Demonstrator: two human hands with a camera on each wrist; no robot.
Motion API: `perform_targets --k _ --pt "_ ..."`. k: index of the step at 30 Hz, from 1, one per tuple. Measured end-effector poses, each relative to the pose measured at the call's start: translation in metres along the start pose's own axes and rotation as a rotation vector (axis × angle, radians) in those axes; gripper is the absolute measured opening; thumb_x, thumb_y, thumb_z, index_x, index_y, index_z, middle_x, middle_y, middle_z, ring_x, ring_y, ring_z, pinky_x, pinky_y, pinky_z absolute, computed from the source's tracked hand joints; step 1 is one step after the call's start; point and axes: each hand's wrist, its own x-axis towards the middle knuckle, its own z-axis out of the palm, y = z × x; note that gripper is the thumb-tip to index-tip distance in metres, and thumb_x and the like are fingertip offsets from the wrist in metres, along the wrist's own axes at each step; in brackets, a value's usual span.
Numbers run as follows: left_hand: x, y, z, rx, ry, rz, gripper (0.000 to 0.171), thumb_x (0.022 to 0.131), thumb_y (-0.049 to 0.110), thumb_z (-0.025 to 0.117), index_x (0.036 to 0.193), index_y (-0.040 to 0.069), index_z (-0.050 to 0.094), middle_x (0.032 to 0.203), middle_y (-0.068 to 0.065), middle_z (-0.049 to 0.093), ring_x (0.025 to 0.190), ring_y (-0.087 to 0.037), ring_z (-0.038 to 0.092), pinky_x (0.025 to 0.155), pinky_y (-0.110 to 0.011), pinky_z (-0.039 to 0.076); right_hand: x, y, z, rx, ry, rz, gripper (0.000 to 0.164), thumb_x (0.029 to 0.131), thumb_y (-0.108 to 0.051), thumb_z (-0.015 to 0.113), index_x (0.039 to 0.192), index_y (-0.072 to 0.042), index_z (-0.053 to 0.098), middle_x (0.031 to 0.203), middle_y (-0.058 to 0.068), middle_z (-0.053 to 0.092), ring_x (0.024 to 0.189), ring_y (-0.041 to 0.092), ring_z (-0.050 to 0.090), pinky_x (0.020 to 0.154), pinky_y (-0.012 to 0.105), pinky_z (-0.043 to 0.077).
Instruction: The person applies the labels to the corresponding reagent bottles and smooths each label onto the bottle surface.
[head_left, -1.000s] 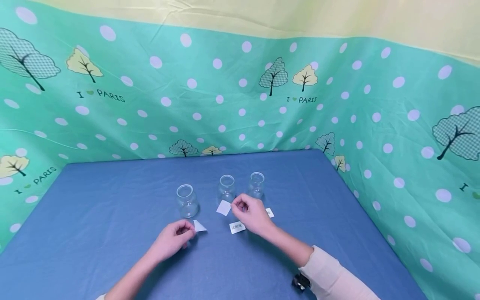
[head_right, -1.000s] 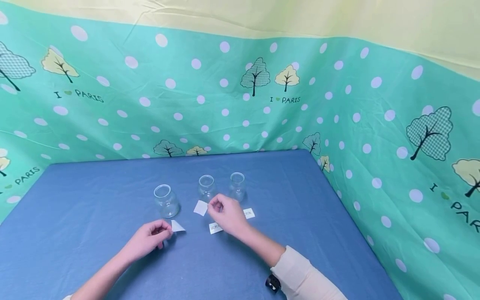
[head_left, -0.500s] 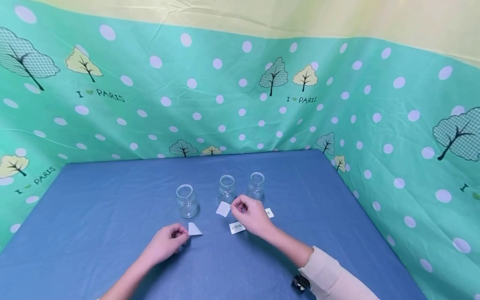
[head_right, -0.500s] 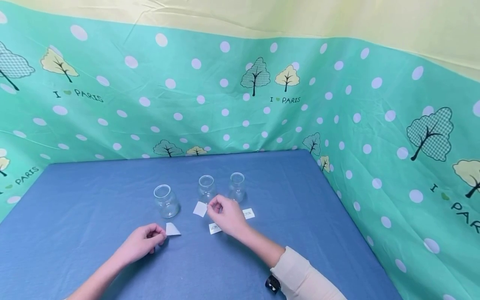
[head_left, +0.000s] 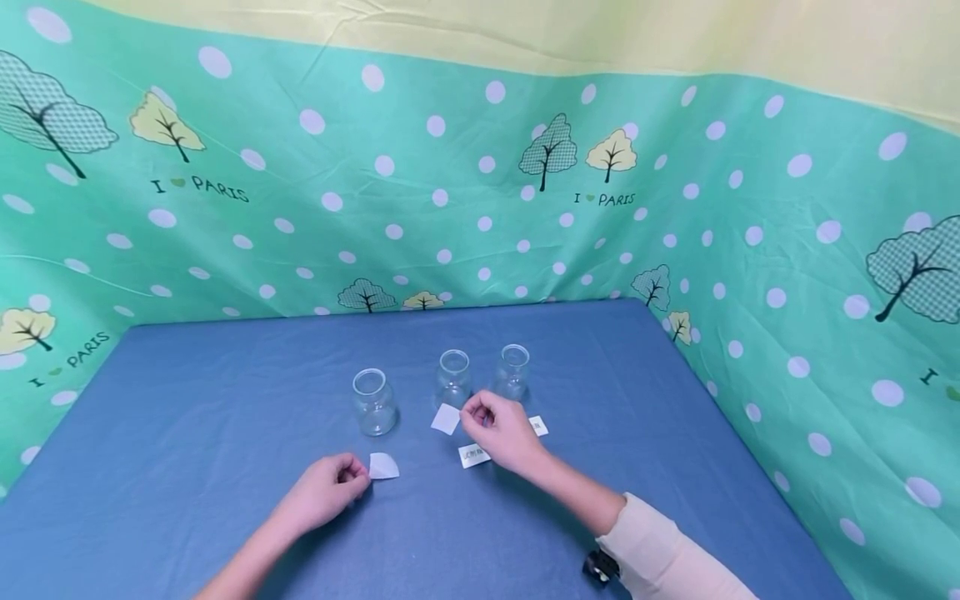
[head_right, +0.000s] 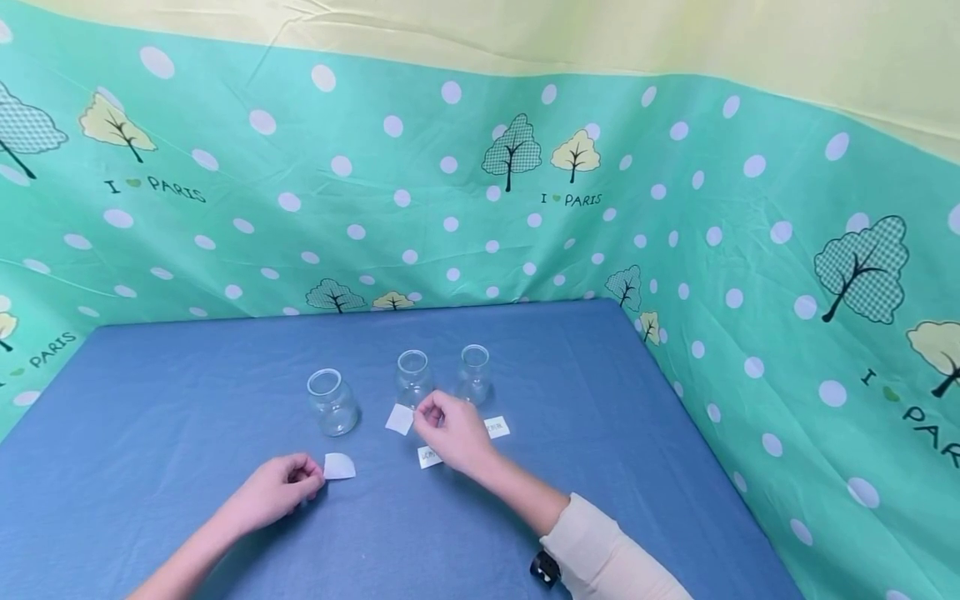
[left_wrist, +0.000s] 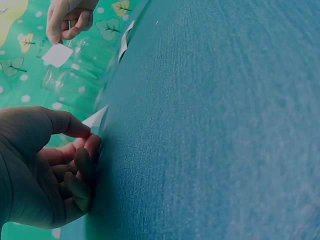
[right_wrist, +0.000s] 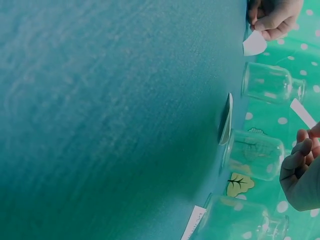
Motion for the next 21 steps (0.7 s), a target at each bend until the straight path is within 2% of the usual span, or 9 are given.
perform_targets --k 21 --pt "-0.0032 -0.0002 -0.0039 0.074 0.0 0.023 0.011 0.082 0.019 0.066 0.077 0.012 0.061 0.06 0.004 0.054 0.053 -0.007 0.047 0.051 -0.021 0.037 -0.0018 0.0007 -0.0001 0.004 0.006 -0.001 0.006 0.083 -0.013 0.061 0.081 -0.017 0.065 0.066 -0.008 0.052 0.059 0.003 0.046 0.056 0.017 0.041"
